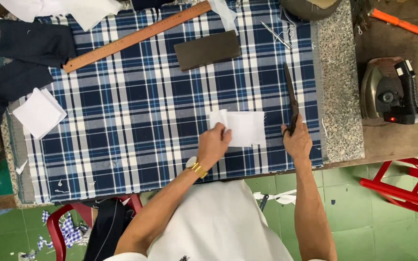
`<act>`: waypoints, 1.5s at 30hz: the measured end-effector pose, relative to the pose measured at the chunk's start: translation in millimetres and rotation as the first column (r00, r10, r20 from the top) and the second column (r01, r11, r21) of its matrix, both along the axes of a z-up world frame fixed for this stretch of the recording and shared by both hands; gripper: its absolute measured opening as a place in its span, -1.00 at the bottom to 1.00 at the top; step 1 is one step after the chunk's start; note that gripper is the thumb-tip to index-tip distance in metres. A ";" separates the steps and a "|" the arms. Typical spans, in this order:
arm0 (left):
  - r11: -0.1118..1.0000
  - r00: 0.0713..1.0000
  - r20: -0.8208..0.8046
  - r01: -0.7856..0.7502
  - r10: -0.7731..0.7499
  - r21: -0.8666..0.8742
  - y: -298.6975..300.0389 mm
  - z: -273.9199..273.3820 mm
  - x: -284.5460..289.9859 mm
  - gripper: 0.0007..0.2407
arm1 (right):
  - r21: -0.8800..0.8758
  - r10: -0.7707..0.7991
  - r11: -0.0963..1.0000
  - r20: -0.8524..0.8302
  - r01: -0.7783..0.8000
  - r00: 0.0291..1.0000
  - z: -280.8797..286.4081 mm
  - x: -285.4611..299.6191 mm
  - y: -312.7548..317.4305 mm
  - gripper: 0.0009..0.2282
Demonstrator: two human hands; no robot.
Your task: The person is preparing fabric components by cutting a white strip with scissors, folding it, and pressing it with an iron on a cutting table.
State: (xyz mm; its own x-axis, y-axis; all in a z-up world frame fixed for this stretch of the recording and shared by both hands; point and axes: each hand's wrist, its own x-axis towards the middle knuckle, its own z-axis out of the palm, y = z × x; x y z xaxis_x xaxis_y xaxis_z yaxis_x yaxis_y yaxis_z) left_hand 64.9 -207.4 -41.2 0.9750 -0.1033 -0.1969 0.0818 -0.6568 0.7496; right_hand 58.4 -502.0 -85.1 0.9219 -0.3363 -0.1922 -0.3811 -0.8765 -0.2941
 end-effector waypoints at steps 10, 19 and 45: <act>0.911 0.986 -0.003 0.157 -0.169 0.381 -6.0 -28.0 9.4 -0.59 | 0.049 -0.001 0.999 -0.026 0.002 1.000 4.6 0.2 -1.6 -0.36; 0.962 0.982 -0.017 0.182 -0.190 -0.205 -39.3 34.6 6.1 -0.59 | 0.025 0.005 1.000 -0.019 -0.005 1.000 -5.5 1.5 -8.5 -0.37; 0.259 0.336 -0.031 -0.776 0.941 -0.575 356.7 60.8 36.7 -0.82 | -0.179 -0.212 0.968 -0.214 0.175 0.954 -45.3 21.8 -18.2 -0.35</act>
State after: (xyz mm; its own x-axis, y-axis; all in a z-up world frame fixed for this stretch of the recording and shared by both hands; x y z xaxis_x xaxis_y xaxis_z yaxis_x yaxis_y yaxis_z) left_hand 101.7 149.3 19.6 0.5131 0.8481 -0.1320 0.1381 0.0702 0.9879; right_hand 80.2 -520.2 -130.4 0.7730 -0.5468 -0.3216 -0.5892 -0.8068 -0.0445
